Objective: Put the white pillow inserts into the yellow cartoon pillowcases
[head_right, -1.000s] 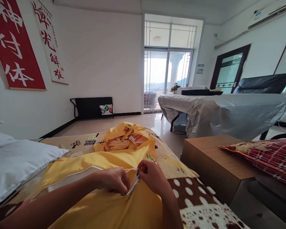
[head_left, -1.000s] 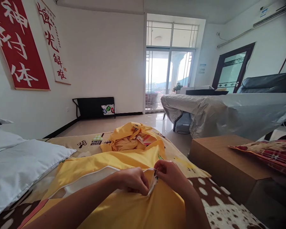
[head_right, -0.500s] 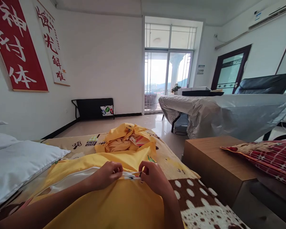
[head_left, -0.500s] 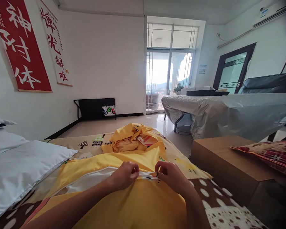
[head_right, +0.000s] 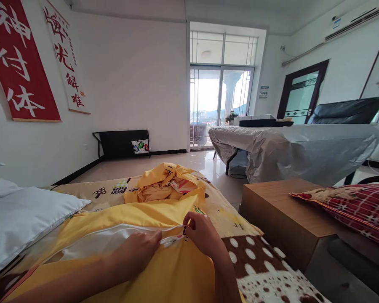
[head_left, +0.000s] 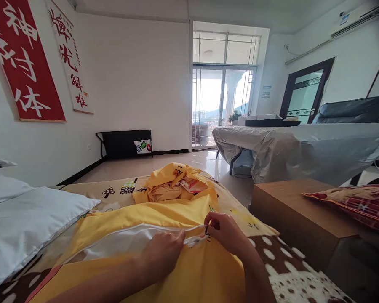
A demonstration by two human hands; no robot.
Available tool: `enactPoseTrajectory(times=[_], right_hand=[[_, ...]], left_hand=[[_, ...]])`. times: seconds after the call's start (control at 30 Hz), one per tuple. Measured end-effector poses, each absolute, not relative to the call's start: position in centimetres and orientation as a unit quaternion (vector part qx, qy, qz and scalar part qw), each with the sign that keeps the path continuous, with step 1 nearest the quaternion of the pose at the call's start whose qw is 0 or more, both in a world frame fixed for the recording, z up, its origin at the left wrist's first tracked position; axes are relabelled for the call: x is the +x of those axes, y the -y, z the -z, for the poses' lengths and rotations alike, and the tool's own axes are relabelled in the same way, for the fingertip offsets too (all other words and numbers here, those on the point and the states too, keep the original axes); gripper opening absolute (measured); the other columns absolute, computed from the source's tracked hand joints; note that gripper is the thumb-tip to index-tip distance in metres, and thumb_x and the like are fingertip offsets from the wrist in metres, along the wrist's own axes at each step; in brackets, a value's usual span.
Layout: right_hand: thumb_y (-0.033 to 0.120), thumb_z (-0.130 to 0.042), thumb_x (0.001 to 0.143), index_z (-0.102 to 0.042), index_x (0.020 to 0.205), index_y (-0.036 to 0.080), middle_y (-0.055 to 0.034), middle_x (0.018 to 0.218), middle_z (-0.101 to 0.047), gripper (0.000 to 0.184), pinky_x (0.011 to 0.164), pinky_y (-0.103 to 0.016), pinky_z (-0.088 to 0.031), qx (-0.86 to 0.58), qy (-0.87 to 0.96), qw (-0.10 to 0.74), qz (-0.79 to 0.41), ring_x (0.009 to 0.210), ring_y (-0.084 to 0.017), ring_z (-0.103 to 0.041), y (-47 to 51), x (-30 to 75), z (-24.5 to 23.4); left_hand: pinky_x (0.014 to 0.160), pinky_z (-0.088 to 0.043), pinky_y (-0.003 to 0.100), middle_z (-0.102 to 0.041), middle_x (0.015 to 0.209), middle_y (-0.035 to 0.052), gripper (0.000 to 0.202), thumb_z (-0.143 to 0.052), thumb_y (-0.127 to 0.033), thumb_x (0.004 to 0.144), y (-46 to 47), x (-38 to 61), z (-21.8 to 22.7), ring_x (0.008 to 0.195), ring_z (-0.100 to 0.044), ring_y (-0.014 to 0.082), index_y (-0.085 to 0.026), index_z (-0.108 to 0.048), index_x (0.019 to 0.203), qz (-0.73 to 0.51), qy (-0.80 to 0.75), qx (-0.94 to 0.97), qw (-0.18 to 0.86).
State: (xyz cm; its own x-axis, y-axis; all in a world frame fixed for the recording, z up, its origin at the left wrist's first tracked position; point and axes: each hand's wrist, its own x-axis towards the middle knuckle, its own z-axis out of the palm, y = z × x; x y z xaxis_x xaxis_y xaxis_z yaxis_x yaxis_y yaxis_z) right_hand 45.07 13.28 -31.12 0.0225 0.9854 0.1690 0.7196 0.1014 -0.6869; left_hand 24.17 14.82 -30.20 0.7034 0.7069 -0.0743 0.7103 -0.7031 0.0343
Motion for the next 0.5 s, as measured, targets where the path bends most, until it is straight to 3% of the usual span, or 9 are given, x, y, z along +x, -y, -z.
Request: enactPoseTrajectory(times=[0.2, 0.27, 0.37, 0.5], right_hand=[[0.012, -0.046, 0.064, -0.060, 0.070, 0.017, 0.0037, 0.055, -0.053, 0.016, 0.050, -0.021, -0.028, -0.637, 0.672, 0.323, -0.197, 0.053, -0.009, -0.044, -13.4, 45.1, 31.2], [0.012, -0.046, 0.064, -0.060, 0.070, 0.017, 0.0035, 0.055, -0.054, 0.016, 0.050, -0.021, -0.028, -0.639, 0.671, 0.324, -0.191, 0.053, -0.010, -0.044, -13.4, 45.1, 31.2], [0.013, -0.046, 0.065, -0.060, 0.070, 0.016, 0.0034, 0.054, -0.054, 0.016, 0.050, -0.021, -0.026, -0.639, 0.672, 0.323, -0.189, 0.053, -0.010, -0.044, -13.4, 45.1, 31.2], [0.014, -0.047, 0.066, -0.060, 0.070, 0.016, 0.0035, 0.055, -0.052, 0.014, 0.051, -0.021, -0.027, -0.640, 0.674, 0.321, -0.181, 0.054, -0.010, -0.043, -13.3, 45.2, 31.2]], left_hand=[[0.076, -0.046, 0.026, -0.064, 0.097, 0.0065, 0.026, -0.043, -0.008, 0.073, -14.7, 25.1, 29.9, 0.089, -0.060, 0.0193, -0.018, -0.054, 0.095, -0.128, -0.352, 0.920, 0.114], [0.076, -0.045, 0.025, -0.064, 0.095, 0.0052, 0.021, -0.042, -0.011, 0.077, -14.9, 26.0, 29.8, 0.089, -0.059, 0.0178, -0.019, -0.056, 0.091, -0.173, -0.341, 0.916, 0.118], [0.069, -0.045, 0.027, -0.068, 0.086, 0.0054, 0.027, -0.034, -0.024, 0.088, -15.3, 27.9, 29.7, 0.078, -0.062, 0.0182, -0.019, -0.061, 0.089, -0.195, -0.348, 0.906, 0.140], [0.069, -0.046, 0.032, -0.072, 0.083, 0.0098, 0.031, -0.042, -0.030, 0.084, -16.4, 29.9, 29.8, 0.078, -0.065, 0.0235, -0.017, -0.070, 0.089, -0.168, -0.396, 0.890, 0.150]])
